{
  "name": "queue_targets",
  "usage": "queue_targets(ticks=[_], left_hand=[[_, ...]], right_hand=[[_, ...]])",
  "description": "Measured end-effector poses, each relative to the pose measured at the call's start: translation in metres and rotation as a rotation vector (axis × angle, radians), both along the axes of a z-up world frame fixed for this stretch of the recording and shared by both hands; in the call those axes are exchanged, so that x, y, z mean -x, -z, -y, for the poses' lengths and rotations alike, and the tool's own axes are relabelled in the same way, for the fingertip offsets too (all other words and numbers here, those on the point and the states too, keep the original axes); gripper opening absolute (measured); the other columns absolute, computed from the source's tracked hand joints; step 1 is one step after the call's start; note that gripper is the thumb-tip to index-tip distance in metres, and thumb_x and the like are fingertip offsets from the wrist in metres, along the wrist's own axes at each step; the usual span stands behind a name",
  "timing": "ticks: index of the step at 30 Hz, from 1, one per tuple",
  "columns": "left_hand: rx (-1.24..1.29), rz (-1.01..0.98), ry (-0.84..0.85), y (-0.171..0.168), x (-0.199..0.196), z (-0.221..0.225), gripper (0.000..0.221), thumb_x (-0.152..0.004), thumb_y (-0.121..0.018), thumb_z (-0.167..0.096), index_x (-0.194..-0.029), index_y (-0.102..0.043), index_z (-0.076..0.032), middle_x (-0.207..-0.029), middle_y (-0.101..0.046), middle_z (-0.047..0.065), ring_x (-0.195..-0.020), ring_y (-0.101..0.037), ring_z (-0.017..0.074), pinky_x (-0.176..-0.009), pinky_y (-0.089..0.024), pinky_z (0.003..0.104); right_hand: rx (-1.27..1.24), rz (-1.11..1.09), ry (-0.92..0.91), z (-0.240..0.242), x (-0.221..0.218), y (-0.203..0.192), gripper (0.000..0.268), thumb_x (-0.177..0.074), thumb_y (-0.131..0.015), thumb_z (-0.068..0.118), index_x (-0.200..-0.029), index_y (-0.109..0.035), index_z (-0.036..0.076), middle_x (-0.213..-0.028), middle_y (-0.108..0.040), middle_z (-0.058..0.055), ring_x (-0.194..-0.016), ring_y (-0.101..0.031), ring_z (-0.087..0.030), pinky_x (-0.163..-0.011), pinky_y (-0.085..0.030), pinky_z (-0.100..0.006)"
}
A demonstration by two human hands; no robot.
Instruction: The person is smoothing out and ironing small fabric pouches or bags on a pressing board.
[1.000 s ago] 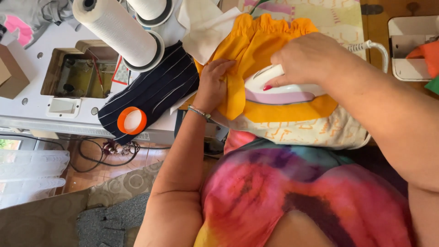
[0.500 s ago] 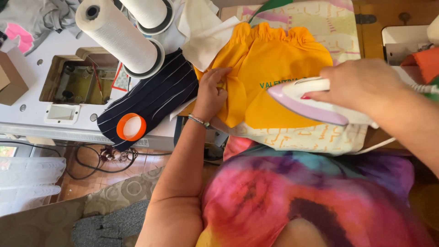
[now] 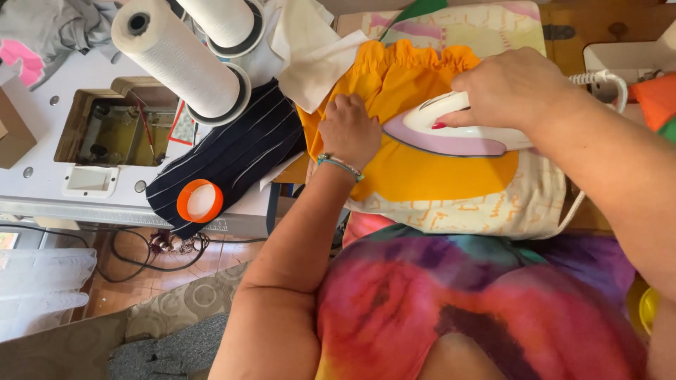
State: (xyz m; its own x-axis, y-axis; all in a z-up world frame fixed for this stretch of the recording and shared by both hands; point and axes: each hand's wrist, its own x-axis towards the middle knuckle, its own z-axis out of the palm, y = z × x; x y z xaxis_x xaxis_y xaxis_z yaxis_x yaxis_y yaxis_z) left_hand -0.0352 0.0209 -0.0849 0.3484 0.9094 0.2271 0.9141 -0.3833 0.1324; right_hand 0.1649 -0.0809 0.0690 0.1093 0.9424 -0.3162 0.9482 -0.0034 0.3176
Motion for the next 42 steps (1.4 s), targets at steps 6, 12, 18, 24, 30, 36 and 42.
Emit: queue_targets(ticks=[6, 12, 18, 24, 30, 36, 42], left_hand=[[0.166, 0.111, 0.225, 0.004, 0.016, -0.016, 0.032, -0.102, -0.057, -0.036, -0.094, -0.058, -0.005, -0.082, -0.071, 0.018, -0.079, -0.066, 0.0478, -0.059, -0.051, 0.062], [0.111, 0.102, 0.280, 0.020, 0.024, -0.038, 0.037, -0.100, -0.056, -0.048, -0.091, -0.061, -0.012, -0.079, -0.072, 0.013, -0.074, -0.068, 0.0440, -0.061, -0.050, 0.058], [0.287, 0.111, 0.387, 0.008, 0.031, -0.057, 0.043, -0.098, -0.054, -0.053, -0.087, -0.064, -0.012, -0.090, -0.073, 0.010, -0.086, -0.069, 0.0364, -0.066, -0.050, 0.053], [0.459, 0.070, 0.438, -0.021, 0.036, -0.056, 0.039, -0.101, -0.050, -0.048, -0.080, -0.051, -0.015, -0.081, -0.063, 0.003, -0.075, -0.059, 0.0252, -0.061, -0.039, 0.045], [0.455, 0.033, 0.361, -0.020, 0.032, -0.056, 0.038, -0.098, -0.052, -0.050, -0.080, -0.054, -0.017, -0.085, -0.067, 0.001, -0.081, -0.063, 0.0259, -0.061, -0.042, 0.046], [0.426, 0.046, 0.301, -0.014, 0.029, -0.052, 0.037, -0.098, -0.052, -0.051, -0.092, -0.064, -0.017, -0.090, -0.072, 0.004, -0.086, -0.067, 0.0299, -0.064, -0.048, 0.047], [0.440, 0.100, 0.327, -0.018, 0.034, -0.047, 0.040, -0.099, -0.050, -0.052, -0.085, -0.057, -0.016, -0.084, -0.067, 0.003, -0.079, -0.064, 0.0272, -0.060, -0.043, 0.046]], right_hand=[[0.089, 0.097, 0.070, 0.007, -0.037, 0.000, 0.069, -0.086, -0.044, 0.087, -0.112, -0.074, 0.031, -0.117, -0.077, 0.000, -0.113, -0.075, -0.028, -0.081, -0.059, -0.045], [0.068, 0.053, 0.087, 0.008, -0.020, -0.009, 0.067, -0.080, -0.049, 0.086, -0.109, -0.076, 0.032, -0.112, -0.080, -0.006, -0.108, -0.076, -0.032, -0.083, -0.059, -0.044], [-0.023, 0.050, -0.055, -0.008, -0.004, 0.010, 0.065, -0.082, -0.045, 0.089, -0.101, -0.074, 0.034, -0.098, -0.081, -0.002, -0.095, -0.078, -0.031, -0.078, -0.058, -0.042], [0.028, 0.019, -0.076, -0.018, 0.024, 0.005, 0.069, -0.082, -0.046, 0.091, -0.101, -0.073, 0.030, -0.098, -0.080, -0.003, -0.097, -0.075, -0.031, -0.076, -0.057, -0.042], [0.102, -0.078, -0.102, -0.007, 0.054, -0.007, 0.067, -0.083, -0.053, 0.088, -0.092, -0.070, 0.024, -0.091, -0.078, -0.005, -0.090, -0.073, -0.033, -0.075, -0.053, -0.045], [0.149, -0.072, -0.148, 0.035, 0.056, -0.009, 0.062, -0.084, -0.054, 0.085, -0.100, -0.069, 0.027, -0.097, -0.078, -0.005, -0.097, -0.074, -0.033, -0.079, -0.055, -0.046], [0.288, 0.122, 0.142, 0.053, 0.005, -0.018, 0.072, -0.081, -0.037, 0.092, -0.120, -0.068, 0.040, -0.125, -0.076, 0.005, -0.120, -0.074, -0.021, -0.096, -0.060, -0.040]])
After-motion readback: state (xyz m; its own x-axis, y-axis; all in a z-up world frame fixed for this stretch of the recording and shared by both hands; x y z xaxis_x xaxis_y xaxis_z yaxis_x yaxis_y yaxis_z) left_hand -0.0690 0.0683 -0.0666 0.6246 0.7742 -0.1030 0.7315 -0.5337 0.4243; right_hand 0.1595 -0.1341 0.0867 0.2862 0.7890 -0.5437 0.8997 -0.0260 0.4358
